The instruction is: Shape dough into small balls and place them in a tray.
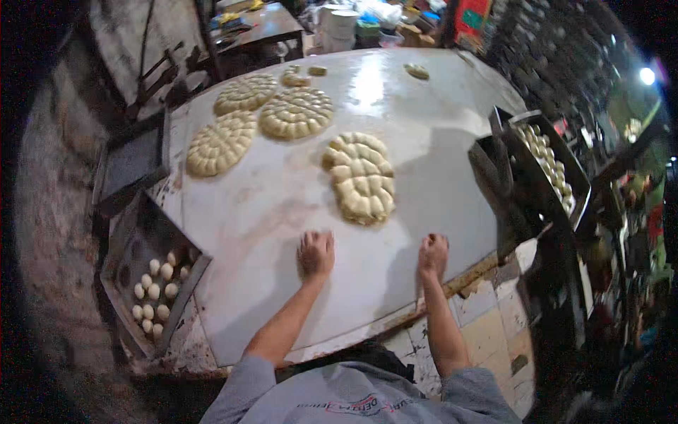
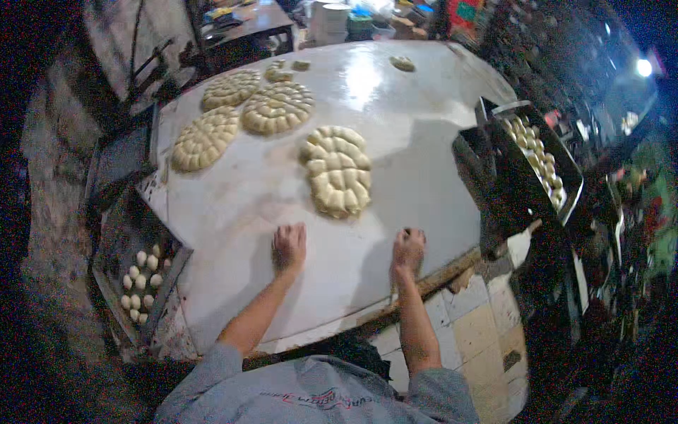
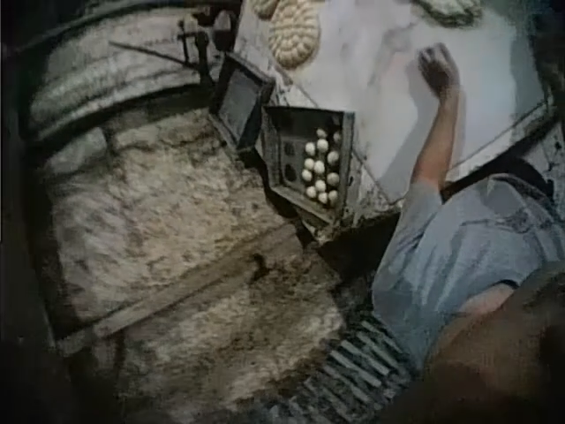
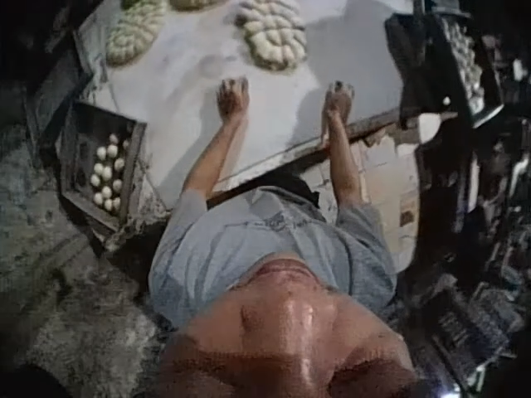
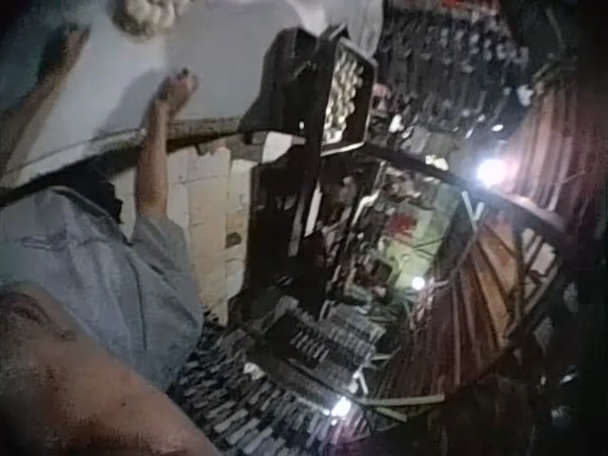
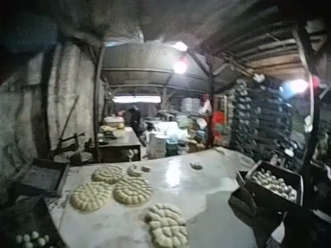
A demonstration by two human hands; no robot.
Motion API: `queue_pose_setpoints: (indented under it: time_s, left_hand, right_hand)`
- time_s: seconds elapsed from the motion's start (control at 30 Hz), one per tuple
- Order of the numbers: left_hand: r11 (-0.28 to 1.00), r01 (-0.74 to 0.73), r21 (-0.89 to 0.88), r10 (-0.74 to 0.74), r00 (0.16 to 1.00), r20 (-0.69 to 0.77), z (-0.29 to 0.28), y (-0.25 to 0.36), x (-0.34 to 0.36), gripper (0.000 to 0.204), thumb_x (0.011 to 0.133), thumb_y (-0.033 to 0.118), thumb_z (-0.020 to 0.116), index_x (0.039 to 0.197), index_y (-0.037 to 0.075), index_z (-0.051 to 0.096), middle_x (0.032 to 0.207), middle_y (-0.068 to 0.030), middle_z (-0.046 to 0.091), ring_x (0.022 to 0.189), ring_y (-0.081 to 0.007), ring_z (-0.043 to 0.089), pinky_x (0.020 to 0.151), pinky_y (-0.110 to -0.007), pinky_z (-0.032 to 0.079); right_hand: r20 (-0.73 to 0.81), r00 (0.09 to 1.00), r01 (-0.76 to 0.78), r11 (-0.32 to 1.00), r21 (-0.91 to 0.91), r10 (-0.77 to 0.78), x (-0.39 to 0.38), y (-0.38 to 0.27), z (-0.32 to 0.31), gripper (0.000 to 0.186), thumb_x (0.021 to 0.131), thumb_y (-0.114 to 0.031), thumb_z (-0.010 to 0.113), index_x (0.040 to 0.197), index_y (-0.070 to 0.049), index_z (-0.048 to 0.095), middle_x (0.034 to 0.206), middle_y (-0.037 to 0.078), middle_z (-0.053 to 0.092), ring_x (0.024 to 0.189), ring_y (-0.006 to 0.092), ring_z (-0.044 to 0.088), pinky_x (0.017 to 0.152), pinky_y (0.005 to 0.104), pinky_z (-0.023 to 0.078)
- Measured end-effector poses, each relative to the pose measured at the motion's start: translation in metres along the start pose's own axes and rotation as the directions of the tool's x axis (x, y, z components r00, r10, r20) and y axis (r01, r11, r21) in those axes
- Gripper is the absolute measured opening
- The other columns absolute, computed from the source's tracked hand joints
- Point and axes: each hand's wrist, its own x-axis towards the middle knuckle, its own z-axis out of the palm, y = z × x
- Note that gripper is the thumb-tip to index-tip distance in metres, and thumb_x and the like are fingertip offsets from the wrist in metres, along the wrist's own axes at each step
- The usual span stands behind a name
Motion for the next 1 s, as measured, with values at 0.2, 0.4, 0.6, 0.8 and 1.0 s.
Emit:
queue_pose_setpoints:
  time_s: [0.2,0.4,0.6,0.8,1.0]
  left_hand:
    - [0.733,0.577,-0.36,-0.519,0.817,0.251,0.097,0.051,0.127,0.057,0.081,0.054,0.046,0.108,0.006,0.059,0.117,-0.0171,0.051,0.107,-0.0327,0.048,0.085,-0.042,0.042]
    - [0.027,0.778,-0.628,-0.448,0.571,0.688,0.093,0.042,0.102,0.062,0.072,0.041,0.069,0.115,0.002,0.05,0.106,-0.0134,0.055,0.09,-0.0241,0.057,0.072,-0.041,0.048]
    - [0.421,0.789,-0.448,-0.362,0.598,0.715,-0.01,0.06,-0.005,0.043,0.074,0.033,0.07,0.098,-0.001,0.059,0.071,-0.0042,0.059,0.053,-0.012,0.052,0.042,-0.027,0.039]
    - [0.422,0.798,-0.431,-0.308,0.573,0.759,-0.053,0.011,-0.071,0.046,0.071,0.033,0.072,0.098,-0.003,0.062,0.071,-0.0087,0.062,0.062,-0.0159,0.058,0.052,-0.03,0.045]
    - [0.591,0.516,-0.621,-0.339,0.857,0.389,-0.08,-0.06,-0.109,0.042,0.071,0.025,0.073,0.1,-0.003,0.059,0.087,-0.0119,0.065,0.082,-0.018,0.06,0.073,-0.031,0.047]
  right_hand:
    - [0.04,0.998,0.04,0.997,0.07,-0.042,0.005,-0.018,0.003,0.02,0.079,-0.021,0.054,0.088,-0.003,0.06,0.092,0.014,0.058,0.09,0.0306,0.053,0.08,0.0395,0.043]
    - [0.064,0.996,0.059,0.993,0.102,-0.065,0.016,-0.019,0.01,0.02,0.079,-0.022,0.054,0.085,-0.004,0.061,0.092,0.012,0.058,0.091,0.029,0.053,0.08,0.0387,0.043]
    - [0.056,0.995,0.079,0.997,0.002,-0.079,0.021,-0.014,0.012,0.02,0.079,-0.023,0.054,0.085,-0.006,0.062,0.092,0.011,0.059,0.092,0.0278,0.053,0.081,0.0382,0.042]
    - [-0.033,0.999,0.035,0.967,0.252,-0.028,-0.061,-0.073,0.035,0.026,0.082,-0.027,0.051,0.088,-0.004,0.062,0.085,0.018,0.061,0.076,0.0329,0.057,0.07,0.0408,0.043]
    - [0.079,0.984,0.127,0.934,0.334,-0.162,-0.167,-0.134,0.045,0.03,0.085,-0.029,0.051,0.1,-0.004,0.06,0.095,0.017,0.059,0.089,0.0321,0.054,0.077,0.0407,0.042]
